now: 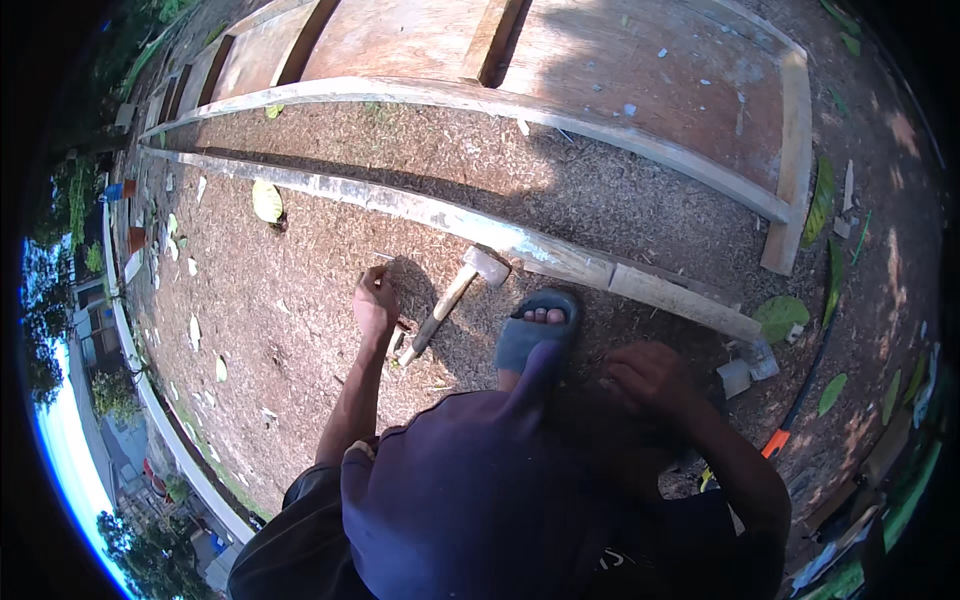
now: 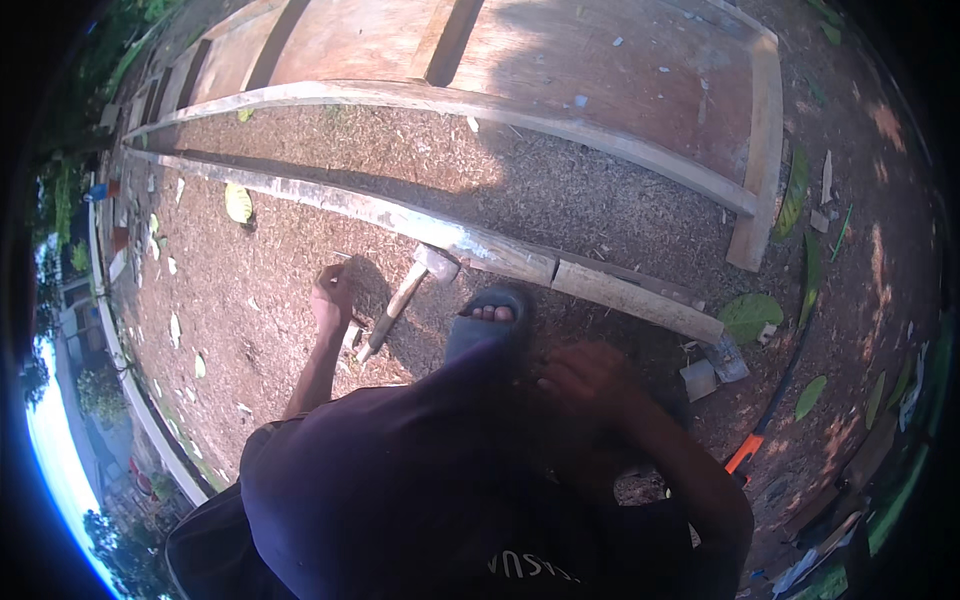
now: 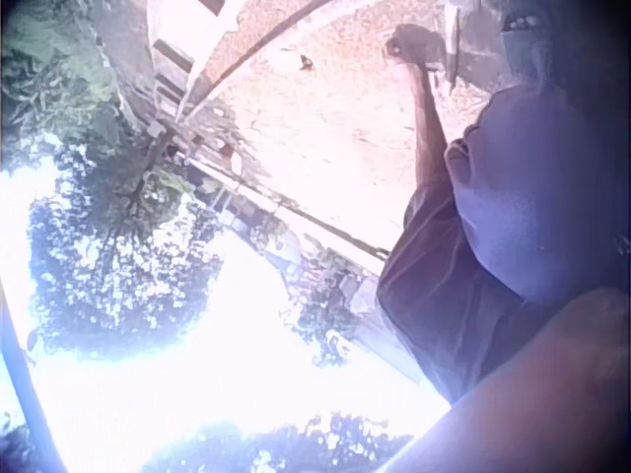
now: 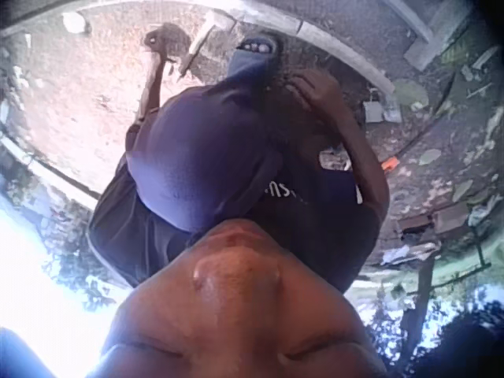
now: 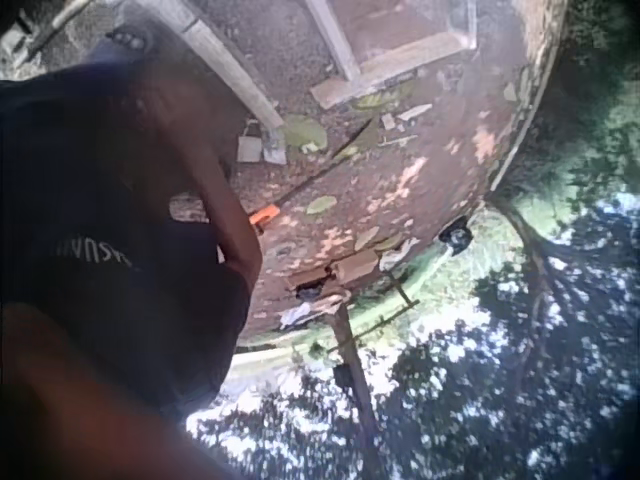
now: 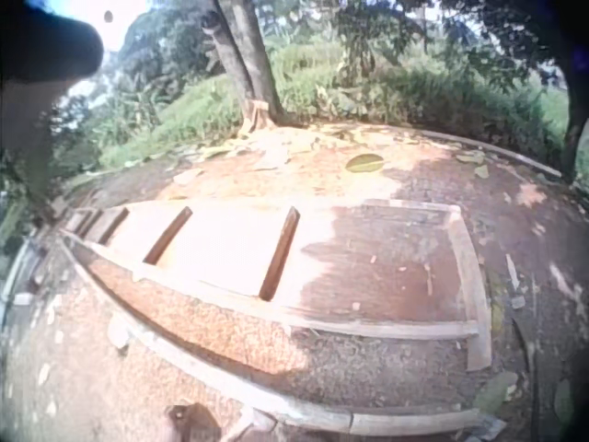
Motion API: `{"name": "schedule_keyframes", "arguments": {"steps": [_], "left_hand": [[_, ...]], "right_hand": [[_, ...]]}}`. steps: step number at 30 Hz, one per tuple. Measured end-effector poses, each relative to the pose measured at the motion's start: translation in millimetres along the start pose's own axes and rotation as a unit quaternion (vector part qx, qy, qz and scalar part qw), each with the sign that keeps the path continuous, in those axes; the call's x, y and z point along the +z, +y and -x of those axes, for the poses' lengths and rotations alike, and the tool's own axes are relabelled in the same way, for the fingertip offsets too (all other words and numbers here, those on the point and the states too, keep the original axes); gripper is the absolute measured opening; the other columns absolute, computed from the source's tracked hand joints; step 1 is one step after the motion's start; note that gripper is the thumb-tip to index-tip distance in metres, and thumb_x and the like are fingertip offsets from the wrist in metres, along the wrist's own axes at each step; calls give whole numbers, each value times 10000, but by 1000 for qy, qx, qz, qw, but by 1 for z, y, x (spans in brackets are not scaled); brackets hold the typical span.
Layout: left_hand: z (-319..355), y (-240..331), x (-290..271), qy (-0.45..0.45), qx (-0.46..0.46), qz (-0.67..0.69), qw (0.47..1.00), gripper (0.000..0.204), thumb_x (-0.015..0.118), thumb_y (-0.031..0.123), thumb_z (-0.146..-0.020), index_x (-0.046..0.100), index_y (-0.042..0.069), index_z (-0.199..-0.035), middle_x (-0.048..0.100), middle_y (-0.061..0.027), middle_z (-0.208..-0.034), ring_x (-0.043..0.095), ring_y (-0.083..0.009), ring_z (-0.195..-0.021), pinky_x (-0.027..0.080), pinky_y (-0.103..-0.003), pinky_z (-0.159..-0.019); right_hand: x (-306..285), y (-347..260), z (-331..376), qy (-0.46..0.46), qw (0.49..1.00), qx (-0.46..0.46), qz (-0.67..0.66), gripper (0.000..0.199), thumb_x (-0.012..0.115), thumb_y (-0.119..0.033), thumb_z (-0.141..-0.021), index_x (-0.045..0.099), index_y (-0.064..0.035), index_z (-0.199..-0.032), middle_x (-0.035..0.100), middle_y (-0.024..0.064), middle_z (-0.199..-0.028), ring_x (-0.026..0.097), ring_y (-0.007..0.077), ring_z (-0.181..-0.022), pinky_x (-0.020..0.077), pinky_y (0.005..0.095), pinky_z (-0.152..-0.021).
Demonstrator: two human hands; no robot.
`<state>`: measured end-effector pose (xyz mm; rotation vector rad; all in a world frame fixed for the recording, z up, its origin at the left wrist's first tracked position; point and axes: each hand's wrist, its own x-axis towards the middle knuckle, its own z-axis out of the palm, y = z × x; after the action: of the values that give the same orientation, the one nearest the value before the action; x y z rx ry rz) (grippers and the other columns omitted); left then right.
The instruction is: The person assembles a wooden frame by fitting small wooden pieces into slots, using a hammer to secure them, and measuring with a tape measure. The person adjusts and aligns the pieces to ensure a proper fit.
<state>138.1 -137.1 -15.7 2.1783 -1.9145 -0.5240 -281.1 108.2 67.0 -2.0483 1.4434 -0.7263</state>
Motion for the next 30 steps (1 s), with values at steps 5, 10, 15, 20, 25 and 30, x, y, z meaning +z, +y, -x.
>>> {"name": "schedule_keyframes", "arguments": {"steps": [5,10,15,20,25,30], "left_hand": [[-37,-25,-25,21,32,18,999,221,674,160,-963,777,77,-1140,707,-153,-1150,701,-338,-1036,543,-410,-913],[-46,-37,-17,-27,139,-81,987,166,660,146,-952,777,124,-1068,698,-103,-1115,698,-316,-992,575,-434,-849],[-43,-49,-8,-15,291,-162,943,102,599,129,-995,678,111,-1057,653,-102,-999,667,-333,-931,569,-480,-804],[-12,-17,-14,-54,178,-23,982,49,605,82,-1016,592,36,-1028,674,-183,-930,645,-342,-770,538,-475,-694],[35,17,-4,-89,319,-80,940,105,540,17,-975,639,-1,-1002,667,-219,-931,681,-394,-812,541,-490,-700],[65,27,19,-73,245,-61,965,126,642,130,-960,665,8,-984,641,-209,-954,631,-422,-917,517,-525,-788]], "right_hand": [[0,-5,-12,-22,1000,14,2,214,794,-150,-848,714,-46,-1016,724,120,-1060,716,308,-959,574,444,-826],[-3,-6,-22,-21,1000,14,4,216,795,-154,-852,716,-45,-1020,722,128,-1060,713,310,-945,570,442,-814],[-11,-1,-18,-8,1000,29,2,200,779,-183,-886,722,-52,-1025,726,119,-1065,717,295,-948,571,431,-809],[9,0,-15,4,1000,19,-20,184,758,-208,-908,716,-61,-1011,726,96,-1080,722,275,-971,585,418,-819],[36,-1,-23,25,998,-5,-65,175,735,-226,-909,665,-72,-954,690,77,-1008,704,257,-903,581,412,-787],[55,-2,-22,68,996,-12,-64,162,714,-230,-909,647,-83,-920,669,66,-955,686,256,-835,569,411,-706]]}}
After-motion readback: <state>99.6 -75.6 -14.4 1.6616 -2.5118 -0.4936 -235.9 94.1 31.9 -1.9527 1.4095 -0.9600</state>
